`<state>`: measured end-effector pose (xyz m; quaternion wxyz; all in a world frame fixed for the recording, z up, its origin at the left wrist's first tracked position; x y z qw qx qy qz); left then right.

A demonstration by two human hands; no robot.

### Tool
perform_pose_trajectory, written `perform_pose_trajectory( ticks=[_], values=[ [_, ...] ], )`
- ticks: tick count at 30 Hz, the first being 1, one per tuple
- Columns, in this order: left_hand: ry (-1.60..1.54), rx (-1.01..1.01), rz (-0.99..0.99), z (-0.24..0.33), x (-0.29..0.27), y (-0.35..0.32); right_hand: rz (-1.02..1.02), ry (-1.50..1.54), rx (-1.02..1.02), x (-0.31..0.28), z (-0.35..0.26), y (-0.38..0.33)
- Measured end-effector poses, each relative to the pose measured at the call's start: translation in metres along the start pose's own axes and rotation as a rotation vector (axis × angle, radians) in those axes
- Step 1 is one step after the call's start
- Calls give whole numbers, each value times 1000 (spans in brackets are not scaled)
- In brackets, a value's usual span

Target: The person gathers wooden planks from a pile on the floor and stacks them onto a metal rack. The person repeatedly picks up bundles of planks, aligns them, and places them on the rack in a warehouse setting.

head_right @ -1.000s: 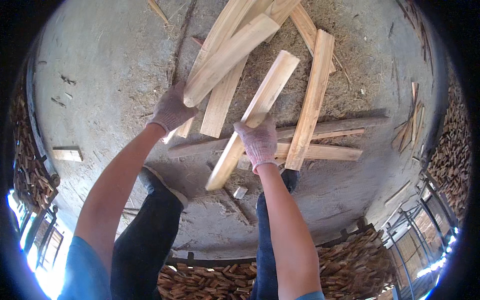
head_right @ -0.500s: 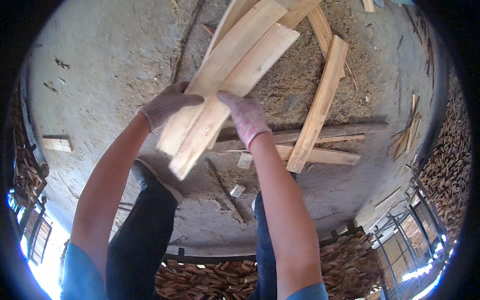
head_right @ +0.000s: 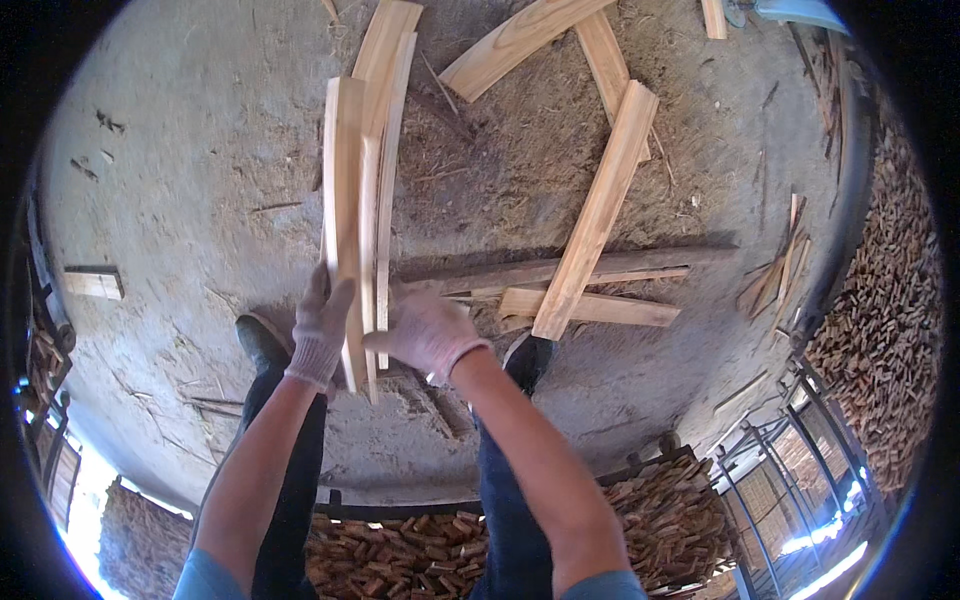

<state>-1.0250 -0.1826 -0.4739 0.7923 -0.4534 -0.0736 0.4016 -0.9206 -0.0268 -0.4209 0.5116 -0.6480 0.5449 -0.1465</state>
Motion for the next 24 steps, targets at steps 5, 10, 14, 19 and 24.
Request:
perform_pose_trajectory(
  ticks=[5, 10, 14, 19, 24],
  values=[
    [322, 217, -211, 14, 4, 12, 298, 315, 383, -89, 47, 31],
    [749, 769, -172, 53, 6, 7, 825, 106, 544, -178, 59, 102],
    [524, 179, 80, 44, 17, 40, 734, 151, 612, -221, 60, 160],
    [187, 90, -170, 45, -8, 72, 675, 276, 558, -214, 116, 186],
    [431, 189, -36, 46, -6, 23, 708, 330, 498, -194, 163, 131]
  ],
)
Point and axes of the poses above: each hand's wrist, its own y-axis towards the middle knuckle, its own x-axis out of the palm, z = x × y, the point moved 3 cm from there along y, towards the middle knuckle, and after that the axes turned 15 degrees about -y, right-handed, at the moved point
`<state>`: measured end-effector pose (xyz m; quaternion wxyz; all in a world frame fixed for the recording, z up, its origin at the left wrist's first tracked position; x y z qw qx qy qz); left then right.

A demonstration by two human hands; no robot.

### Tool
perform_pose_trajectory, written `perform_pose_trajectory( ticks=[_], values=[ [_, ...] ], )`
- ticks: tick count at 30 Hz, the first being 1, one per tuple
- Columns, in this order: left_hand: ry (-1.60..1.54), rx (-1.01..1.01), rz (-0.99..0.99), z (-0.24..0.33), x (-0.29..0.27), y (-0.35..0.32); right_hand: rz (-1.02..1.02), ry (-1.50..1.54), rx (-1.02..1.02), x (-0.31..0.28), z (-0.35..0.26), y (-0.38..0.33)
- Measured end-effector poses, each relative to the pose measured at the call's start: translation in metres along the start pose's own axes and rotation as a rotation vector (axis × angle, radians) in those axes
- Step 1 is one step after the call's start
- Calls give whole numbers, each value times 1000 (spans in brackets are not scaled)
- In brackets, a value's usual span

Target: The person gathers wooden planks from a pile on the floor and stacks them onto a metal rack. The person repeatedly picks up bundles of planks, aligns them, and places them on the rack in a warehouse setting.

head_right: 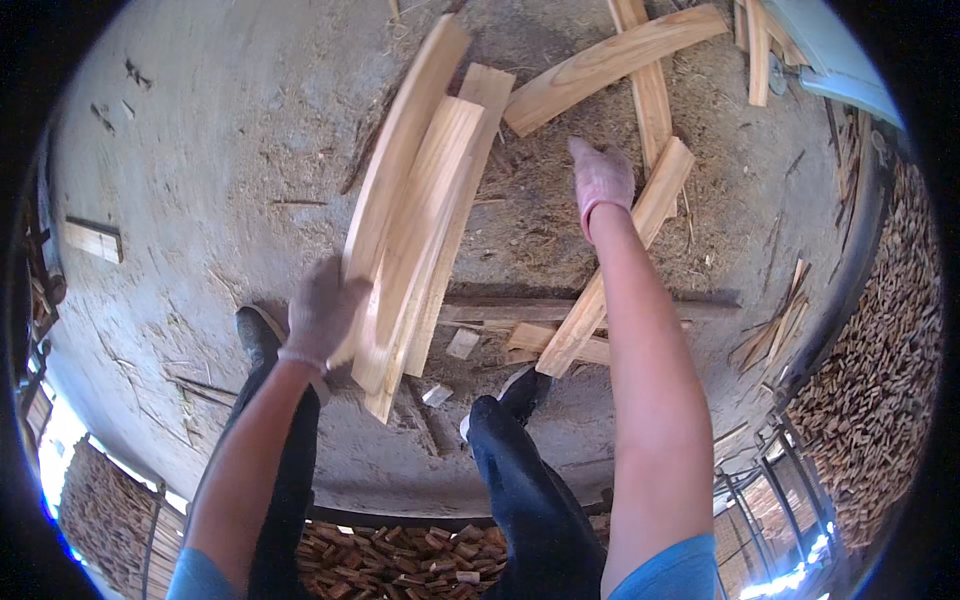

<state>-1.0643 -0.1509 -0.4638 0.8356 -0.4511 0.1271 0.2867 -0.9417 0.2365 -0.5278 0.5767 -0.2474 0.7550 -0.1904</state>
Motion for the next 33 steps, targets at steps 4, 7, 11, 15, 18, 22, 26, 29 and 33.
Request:
perform_pose_trajectory(
  ticks=[4, 7, 11, 15, 18, 22, 26, 29, 33],
  values=[
    [-117, -127, 11, -64, 27, -68, -18, -241, -14, -14, -57, -37],
    [-138, -157, -51, -69, 25, -78, 114, -279, -19, -18, -93, -35],
    [-167, -217, -213, -84, 12, -71, 160, -403, -61, 3, -121, -21],
    [136, -252, -272, -98, 2, -71, 180, -380, -62, 20, -128, -24],
    [134, -263, -167, -98, 15, -73, 108, -220, 19, 9, -106, 0],
    [-62, -362, -96, -67, 23, -84, 170, -325, -171, -2, -104, -16],
    [-194, -339, -217, -69, 54, -100, 357, -904, -665, 9, -126, -18],
    [-124, -160, -69, -73, 53, -95, 346, -1211, -846, 14, -117, -14],
    [-205, -180, 88, -68, 43, -86, 305, -1398, -1026, 0, -77, -9]
  ],
)
Point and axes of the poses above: each hand's wrist, its own y-axis towards the middle knuckle, its own x-axis out of the palm, z = x × y, the point moved 3 cm from there along y, towards the middle knuckle, and after that the axes turned 15 degrees about -y, right-handed, at the moved point
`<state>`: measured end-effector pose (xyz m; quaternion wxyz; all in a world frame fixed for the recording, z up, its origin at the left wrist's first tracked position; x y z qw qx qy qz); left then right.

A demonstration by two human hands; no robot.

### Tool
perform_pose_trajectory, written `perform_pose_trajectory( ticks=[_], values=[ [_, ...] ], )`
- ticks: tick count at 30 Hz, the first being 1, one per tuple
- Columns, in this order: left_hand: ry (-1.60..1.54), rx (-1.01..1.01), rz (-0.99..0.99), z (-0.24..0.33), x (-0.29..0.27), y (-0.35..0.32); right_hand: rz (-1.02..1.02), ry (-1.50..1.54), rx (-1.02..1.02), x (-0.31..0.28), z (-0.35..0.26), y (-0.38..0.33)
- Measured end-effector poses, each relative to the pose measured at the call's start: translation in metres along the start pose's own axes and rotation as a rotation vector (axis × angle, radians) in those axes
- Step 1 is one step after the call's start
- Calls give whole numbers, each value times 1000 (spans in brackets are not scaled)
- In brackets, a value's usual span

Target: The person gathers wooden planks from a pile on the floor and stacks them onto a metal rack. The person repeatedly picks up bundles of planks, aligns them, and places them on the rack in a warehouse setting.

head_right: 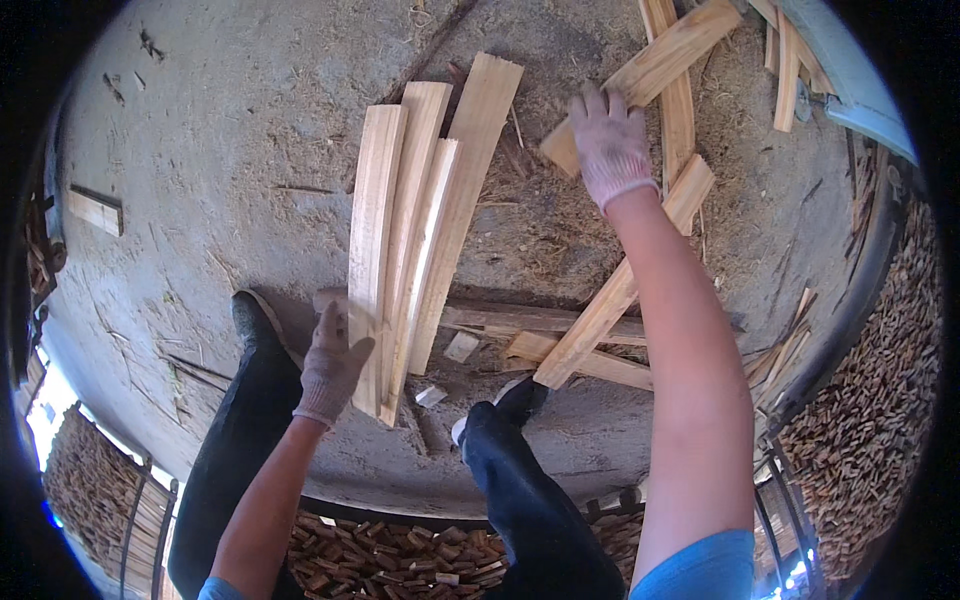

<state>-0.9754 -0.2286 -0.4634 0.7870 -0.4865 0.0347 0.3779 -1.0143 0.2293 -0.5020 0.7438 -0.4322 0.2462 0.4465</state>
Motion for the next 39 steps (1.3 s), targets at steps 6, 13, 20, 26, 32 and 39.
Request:
perform_pose_trajectory(
  ticks=[6, 13, 20, 26, 32, 39],
  values=[
    [-137, 55, 91, 34, -11, 11, 308, 84, -283, -68, -31, -83],
    [129, -75, -139, 83, 16, 36, 417, -80, -322, -73, -104, -210],
    [235, -23, -59, 79, 23, 31, -582, 911, 1084, 70, -50, -223],
    [104, -26, -40, 72, 3, 36, -386, 1673, 1050, -14, -99, -190],
    [13, 86, 19, 69, 14, 37, -320, 1285, 607, -5, -61, -139],
    [114, 97, 48, 73, 21, 43, -370, 852, 814, 118, 97, -77]
  ],
)
Point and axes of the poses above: each hand's wrist, its own y-axis towards the middle knuckle, its own x-axis out of the palm, z = x × y, the point moved 3 cm from there along y, towards the middle knuckle, and after that the axes turned 15 degrees about -y, right-handed, at the moved point
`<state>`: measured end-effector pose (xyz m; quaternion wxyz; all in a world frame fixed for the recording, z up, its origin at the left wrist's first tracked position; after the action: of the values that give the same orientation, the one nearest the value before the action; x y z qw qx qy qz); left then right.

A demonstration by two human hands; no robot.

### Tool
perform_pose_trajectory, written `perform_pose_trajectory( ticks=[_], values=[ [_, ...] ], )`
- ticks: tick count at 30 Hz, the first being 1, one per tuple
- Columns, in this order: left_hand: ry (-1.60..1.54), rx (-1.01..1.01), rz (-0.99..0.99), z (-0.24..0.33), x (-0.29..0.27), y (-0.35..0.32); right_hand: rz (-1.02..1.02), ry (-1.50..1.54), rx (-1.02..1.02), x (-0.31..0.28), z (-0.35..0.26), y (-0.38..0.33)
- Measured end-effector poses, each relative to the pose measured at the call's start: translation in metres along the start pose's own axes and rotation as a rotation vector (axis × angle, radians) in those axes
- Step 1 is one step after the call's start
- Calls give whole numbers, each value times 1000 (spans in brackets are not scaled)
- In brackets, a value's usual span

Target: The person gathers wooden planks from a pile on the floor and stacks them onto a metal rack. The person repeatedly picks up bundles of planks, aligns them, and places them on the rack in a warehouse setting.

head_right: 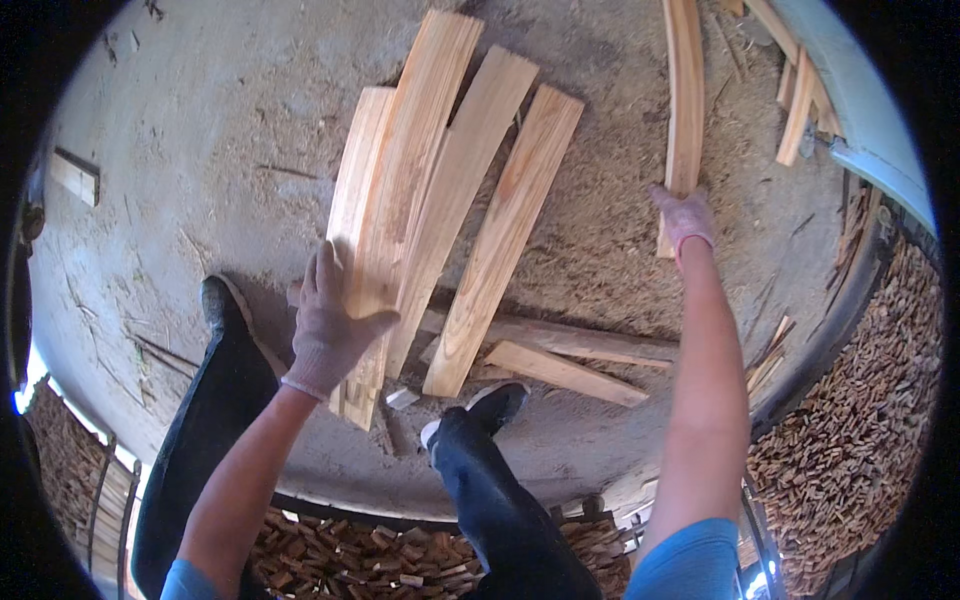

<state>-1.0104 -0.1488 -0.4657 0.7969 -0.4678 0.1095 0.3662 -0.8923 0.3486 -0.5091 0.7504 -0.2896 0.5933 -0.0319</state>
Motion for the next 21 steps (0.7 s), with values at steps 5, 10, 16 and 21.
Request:
perform_pose_trajectory(
  ticks=[5, 10, 16, 21],
  values=[
    [-176, -150, -34, -19, -15, 5, -231, 373, 88, -9, -33, -113],
    [-126, -259, -156, -24, -18, 23, -581, 539, -82, 47, -38, -274],
    [-373, -157, -276, -17, -29, 44, -679, 1005, -56, 94, -92, -268],
    [-584, -457, -590, -7, -16, 53, -865, 953, 12, 115, -117, -262]
  ],
)
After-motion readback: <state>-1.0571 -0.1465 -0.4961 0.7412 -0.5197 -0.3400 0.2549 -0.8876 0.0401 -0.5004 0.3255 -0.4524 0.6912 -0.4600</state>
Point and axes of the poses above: each hand's wrist, its own y-axis towards the middle knuckle, its own x-axis out of the palm, z = x × y, the point moved 3 cm from there along y, towards the middle knuckle, and after that the axes turned 15 degrees about -y, right-handed, at the moved point
